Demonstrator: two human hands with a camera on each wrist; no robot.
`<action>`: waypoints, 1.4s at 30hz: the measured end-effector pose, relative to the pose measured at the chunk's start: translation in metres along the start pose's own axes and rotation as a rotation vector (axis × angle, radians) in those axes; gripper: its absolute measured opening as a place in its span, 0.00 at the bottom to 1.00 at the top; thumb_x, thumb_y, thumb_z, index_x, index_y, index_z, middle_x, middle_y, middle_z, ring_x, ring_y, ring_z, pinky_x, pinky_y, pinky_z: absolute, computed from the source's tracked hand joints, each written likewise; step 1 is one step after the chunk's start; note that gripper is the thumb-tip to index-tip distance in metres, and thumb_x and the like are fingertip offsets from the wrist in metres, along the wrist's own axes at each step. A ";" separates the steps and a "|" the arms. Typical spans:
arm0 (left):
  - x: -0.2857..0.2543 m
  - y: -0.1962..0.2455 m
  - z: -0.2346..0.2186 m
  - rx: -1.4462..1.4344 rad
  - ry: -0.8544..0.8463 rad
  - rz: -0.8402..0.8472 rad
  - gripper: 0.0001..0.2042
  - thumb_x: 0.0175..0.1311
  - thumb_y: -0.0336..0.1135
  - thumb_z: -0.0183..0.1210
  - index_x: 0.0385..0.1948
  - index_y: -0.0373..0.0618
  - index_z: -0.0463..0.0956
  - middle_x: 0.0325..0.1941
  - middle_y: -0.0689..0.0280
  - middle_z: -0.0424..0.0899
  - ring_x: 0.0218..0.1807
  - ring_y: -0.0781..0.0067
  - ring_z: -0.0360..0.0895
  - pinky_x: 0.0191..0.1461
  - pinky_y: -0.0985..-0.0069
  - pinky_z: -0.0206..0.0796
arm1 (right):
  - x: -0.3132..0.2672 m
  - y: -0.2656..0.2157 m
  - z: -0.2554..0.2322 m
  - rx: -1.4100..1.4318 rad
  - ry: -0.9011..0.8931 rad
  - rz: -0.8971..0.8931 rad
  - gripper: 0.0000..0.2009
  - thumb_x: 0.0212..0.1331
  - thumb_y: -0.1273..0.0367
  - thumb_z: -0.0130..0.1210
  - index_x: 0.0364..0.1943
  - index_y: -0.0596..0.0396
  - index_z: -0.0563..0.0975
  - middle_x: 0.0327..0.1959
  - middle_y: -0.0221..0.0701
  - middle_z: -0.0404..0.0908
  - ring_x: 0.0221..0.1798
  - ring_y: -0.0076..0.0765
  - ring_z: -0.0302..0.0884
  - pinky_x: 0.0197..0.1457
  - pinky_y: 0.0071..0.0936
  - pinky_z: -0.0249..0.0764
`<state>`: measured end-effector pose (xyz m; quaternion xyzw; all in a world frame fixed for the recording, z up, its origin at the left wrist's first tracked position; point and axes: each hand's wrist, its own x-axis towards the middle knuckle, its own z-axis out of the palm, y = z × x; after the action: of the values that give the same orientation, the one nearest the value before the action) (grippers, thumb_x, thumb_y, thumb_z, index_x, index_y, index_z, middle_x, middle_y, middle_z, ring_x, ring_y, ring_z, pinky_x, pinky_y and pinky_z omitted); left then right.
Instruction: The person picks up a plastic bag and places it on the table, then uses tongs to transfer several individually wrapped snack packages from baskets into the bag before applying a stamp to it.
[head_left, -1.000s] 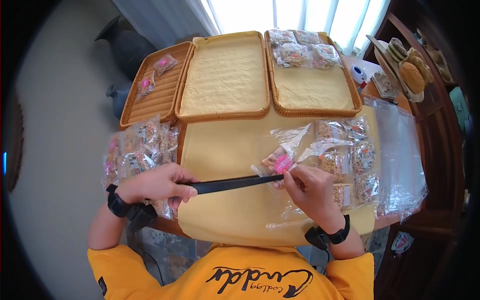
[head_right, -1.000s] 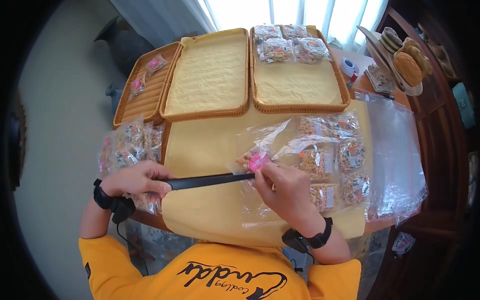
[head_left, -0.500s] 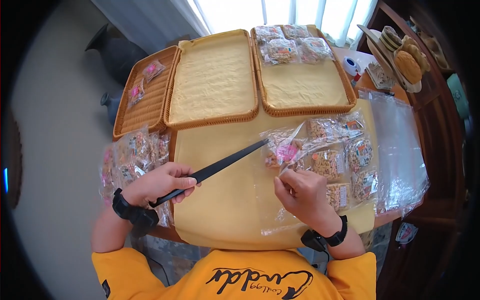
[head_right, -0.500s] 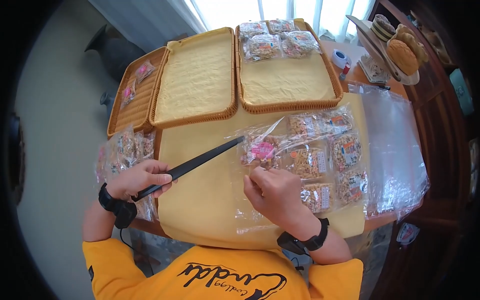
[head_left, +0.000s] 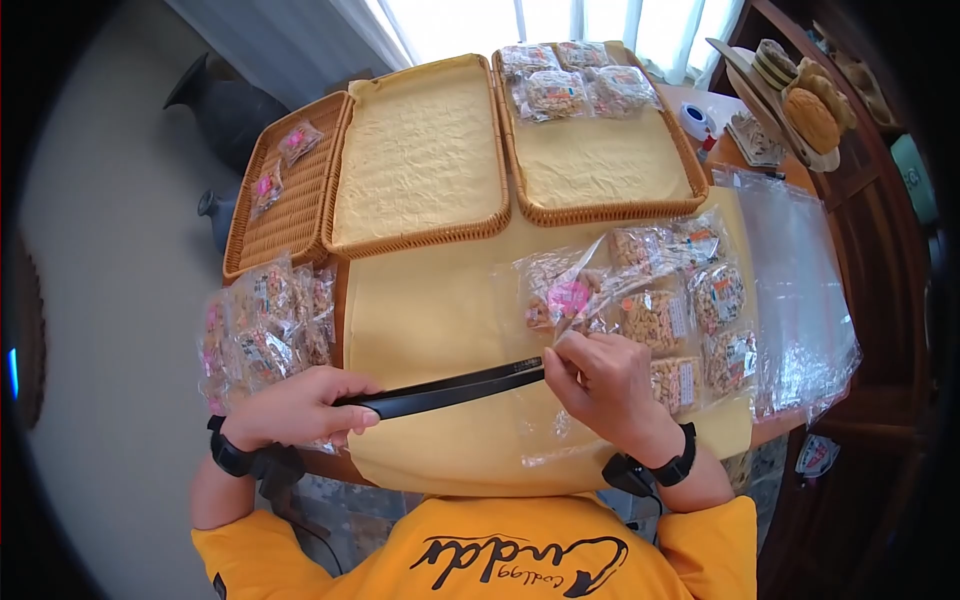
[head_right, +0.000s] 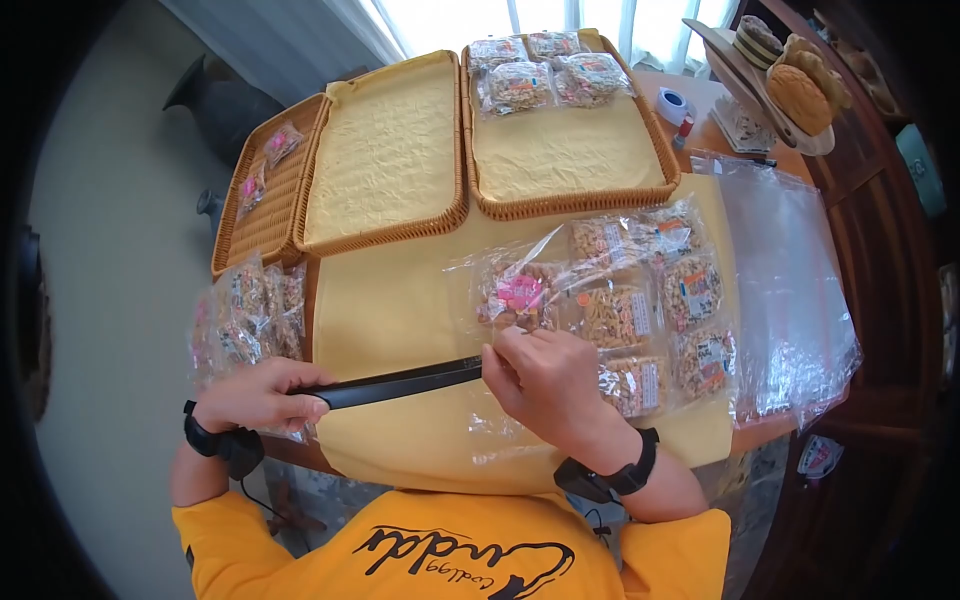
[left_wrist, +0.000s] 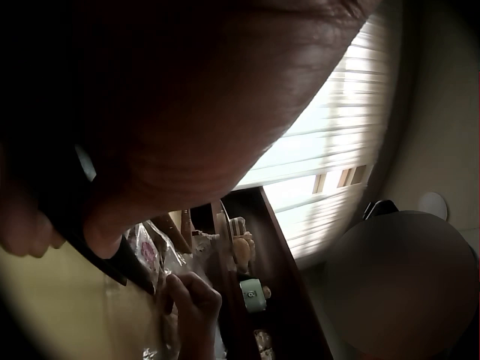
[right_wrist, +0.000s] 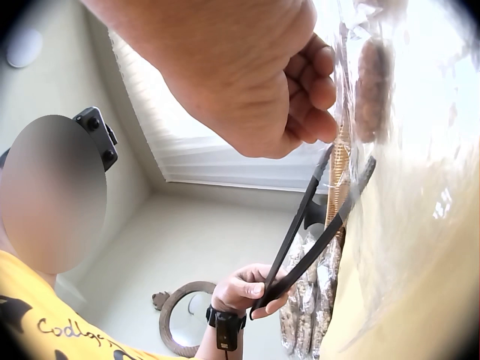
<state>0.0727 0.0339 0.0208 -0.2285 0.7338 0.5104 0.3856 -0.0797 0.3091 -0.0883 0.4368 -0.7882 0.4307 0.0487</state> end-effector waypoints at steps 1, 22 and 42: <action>0.008 0.005 0.004 0.066 -0.016 0.004 0.15 0.69 0.38 0.56 0.50 0.36 0.74 0.28 0.72 0.74 0.25 0.84 0.69 0.30 0.82 0.66 | 0.000 0.000 0.000 -0.001 0.000 0.000 0.12 0.52 0.72 0.61 0.18 0.50 0.68 0.12 0.31 0.69 0.17 0.40 0.72 0.21 0.34 0.66; 0.034 0.020 0.022 0.039 -0.050 0.060 0.15 0.70 0.39 0.54 0.49 0.38 0.74 0.27 0.72 0.74 0.25 0.84 0.70 0.27 0.82 0.64 | -0.002 0.002 0.001 0.008 0.003 -0.007 0.12 0.53 0.71 0.61 0.18 0.49 0.69 0.13 0.30 0.70 0.17 0.38 0.72 0.21 0.34 0.67; 0.023 0.015 0.020 0.018 0.020 0.043 0.15 0.69 0.37 0.55 0.50 0.36 0.75 0.28 0.72 0.76 0.25 0.84 0.71 0.29 0.82 0.65 | -0.002 0.001 0.000 0.004 -0.013 -0.006 0.12 0.52 0.71 0.61 0.18 0.49 0.69 0.13 0.31 0.70 0.18 0.40 0.72 0.22 0.34 0.67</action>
<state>0.0547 0.0590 0.0075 -0.2143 0.7471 0.5095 0.3691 -0.0792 0.3107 -0.0897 0.4418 -0.7864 0.4295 0.0439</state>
